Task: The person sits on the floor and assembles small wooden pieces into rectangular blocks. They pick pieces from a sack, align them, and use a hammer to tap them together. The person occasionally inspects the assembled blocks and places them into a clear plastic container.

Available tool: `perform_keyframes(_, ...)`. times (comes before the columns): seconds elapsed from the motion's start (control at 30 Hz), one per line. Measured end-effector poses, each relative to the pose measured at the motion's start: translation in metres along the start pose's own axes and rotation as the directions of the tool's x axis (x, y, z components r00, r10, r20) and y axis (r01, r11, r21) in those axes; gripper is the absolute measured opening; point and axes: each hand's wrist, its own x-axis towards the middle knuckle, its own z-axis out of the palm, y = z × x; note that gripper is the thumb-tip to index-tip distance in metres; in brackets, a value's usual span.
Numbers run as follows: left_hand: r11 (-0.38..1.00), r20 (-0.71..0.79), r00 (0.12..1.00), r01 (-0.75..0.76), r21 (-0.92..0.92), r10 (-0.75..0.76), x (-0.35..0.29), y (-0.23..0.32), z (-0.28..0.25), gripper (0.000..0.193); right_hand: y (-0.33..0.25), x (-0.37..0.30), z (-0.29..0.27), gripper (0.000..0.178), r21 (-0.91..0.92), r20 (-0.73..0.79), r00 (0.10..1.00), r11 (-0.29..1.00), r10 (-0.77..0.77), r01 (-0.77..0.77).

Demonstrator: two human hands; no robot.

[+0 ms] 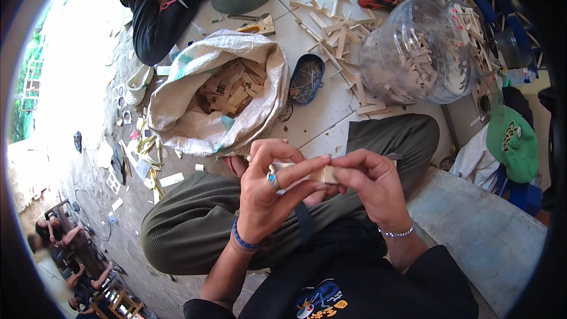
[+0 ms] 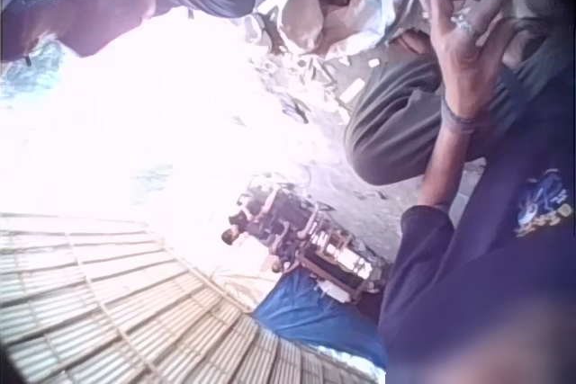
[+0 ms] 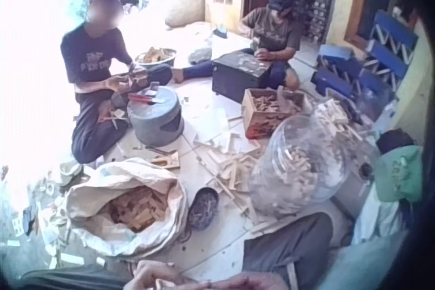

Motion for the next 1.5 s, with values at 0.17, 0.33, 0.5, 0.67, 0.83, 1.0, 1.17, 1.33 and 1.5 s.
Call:
perform_keyframes(0.17, 0.995, 0.076, 0.997, 0.007, 0.102, -0.015, 0.016, -0.026, 0.034, 0.045, 0.016, 0.017, -0.04, 0.02, -0.091, -0.138, 0.99, 0.996, -0.021, 0.008)
perform_keyframes(0.33, 0.984, 0.16, 0.978, 0.109, 0.139, -0.131, 0.027, -0.066, 0.075, 0.037, 0.046, 0.045, -0.087, 0.021, -0.2, -0.206, 0.978, 0.98, -0.038, -0.004)
perform_keyframes(0.5, 0.966, 0.193, 0.954, 0.248, -0.069, -0.231, 0.026, -0.121, 0.11, 0.033, 0.078, 0.078, -0.125, 0.022, -0.233, -0.241, 0.97, 0.97, 0.014, -0.072)
perform_keyframes(0.67, 0.899, 0.225, 0.914, 0.384, -0.211, -0.338, 0.011, -0.167, 0.128, 0.033, 0.103, 0.105, -0.137, 0.023, -0.32, -0.258, 0.966, 0.942, 0.018, -0.103)
perform_keyframes(0.83, 0.889, 0.2, 0.908, 0.407, -0.208, -0.369, -0.008, -0.193, 0.13, 0.035, 0.118, 0.104, -0.132, 0.026, -0.41, -0.262, 0.964, 0.901, 0.029, -0.139)
perform_keyframes(1.0, 0.877, 0.224, 0.917, 0.386, -0.286, -0.33, -0.012, -0.191, 0.125, 0.038, 0.118, 0.104, -0.126, 0.028, -0.423, -0.307, 0.951, 0.89, 0.034, -0.168)
perform_keyframes(1.17, 0.932, 0.205, 0.938, 0.317, -0.175, -0.28, -0.009, -0.183, 0.121, 0.033, 0.122, 0.1, -0.13, 0.027, -0.439, -0.343, 0.937, 0.869, 0.072, -0.228)
perform_keyframes(1.33, 0.946, 0.187, 0.953, 0.27, -0.177, -0.237, -0.009, -0.185, 0.118, 0.029, 0.129, 0.099, -0.132, 0.028, -0.472, -0.315, 0.949, 0.864, 0.019, -0.174)
perform_keyframes(1.5, 0.941, 0.162, 0.962, 0.252, -0.228, -0.218, -0.01, -0.188, 0.117, 0.026, 0.123, 0.102, -0.131, 0.027, -0.489, -0.31, 0.95, 0.851, 0.036, -0.192)
